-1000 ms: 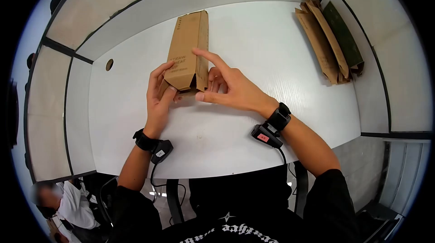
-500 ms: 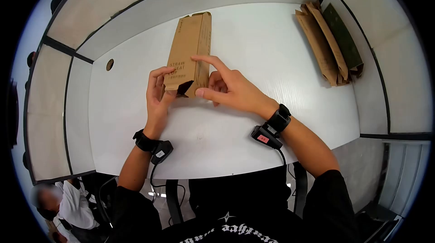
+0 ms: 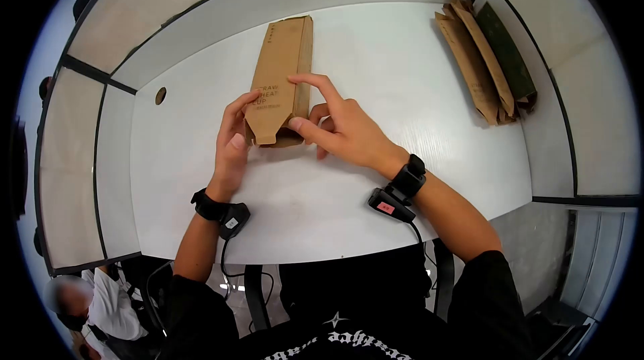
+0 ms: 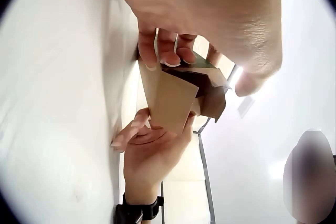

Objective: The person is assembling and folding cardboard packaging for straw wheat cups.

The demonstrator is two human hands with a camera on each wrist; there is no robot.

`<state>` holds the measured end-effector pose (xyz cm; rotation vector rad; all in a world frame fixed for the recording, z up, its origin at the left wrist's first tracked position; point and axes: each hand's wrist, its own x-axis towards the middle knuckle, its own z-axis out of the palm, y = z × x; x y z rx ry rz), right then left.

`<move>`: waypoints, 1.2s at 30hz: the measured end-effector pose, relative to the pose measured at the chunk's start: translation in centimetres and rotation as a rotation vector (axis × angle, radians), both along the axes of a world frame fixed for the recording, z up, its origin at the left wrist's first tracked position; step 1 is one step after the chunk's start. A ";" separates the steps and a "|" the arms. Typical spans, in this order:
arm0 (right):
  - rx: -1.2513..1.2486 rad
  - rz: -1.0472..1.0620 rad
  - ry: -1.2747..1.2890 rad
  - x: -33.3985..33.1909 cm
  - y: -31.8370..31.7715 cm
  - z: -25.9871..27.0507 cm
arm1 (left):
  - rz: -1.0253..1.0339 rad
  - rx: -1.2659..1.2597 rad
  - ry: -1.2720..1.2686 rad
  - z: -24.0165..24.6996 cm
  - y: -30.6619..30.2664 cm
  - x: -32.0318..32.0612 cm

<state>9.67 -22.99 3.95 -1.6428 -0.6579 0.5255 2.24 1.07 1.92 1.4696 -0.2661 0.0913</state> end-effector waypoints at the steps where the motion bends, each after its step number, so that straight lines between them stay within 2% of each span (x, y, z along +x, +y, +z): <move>1: 0.008 0.001 0.001 0.0 0.0 -0.1 | -0.017 -0.009 -0.003 -0.1 0.2 0.1; 14: 0.035 0.060 0.057 0.1 0.2 -0.5 | 0.093 0.065 -0.010 -0.8 -0.2 0.1; 17: -0.049 0.104 -0.087 -0.1 0.1 -0.1 | 0.104 0.082 -0.004 -1.2 0.2 0.3; 19: -0.073 0.103 -0.081 0.0 0.1 0.0 | 0.092 0.082 0.055 -1.2 0.4 0.3; 24: -0.046 0.064 -0.100 0.1 0.3 -0.7 | 0.122 0.173 0.015 -1.0 -0.4 0.3; 32: -0.037 0.026 -0.058 0.0 0.6 -0.4 | 0.116 0.139 -0.010 -0.2 -0.7 -0.2; 34: -0.021 0.003 -0.023 -0.2 0.6 -0.4 | 0.114 0.100 0.023 0.5 -1.2 -0.5; 36: 0.000 0.039 -0.091 0.0 0.4 -0.8 | 0.086 0.124 0.089 0.4 -0.4 -0.7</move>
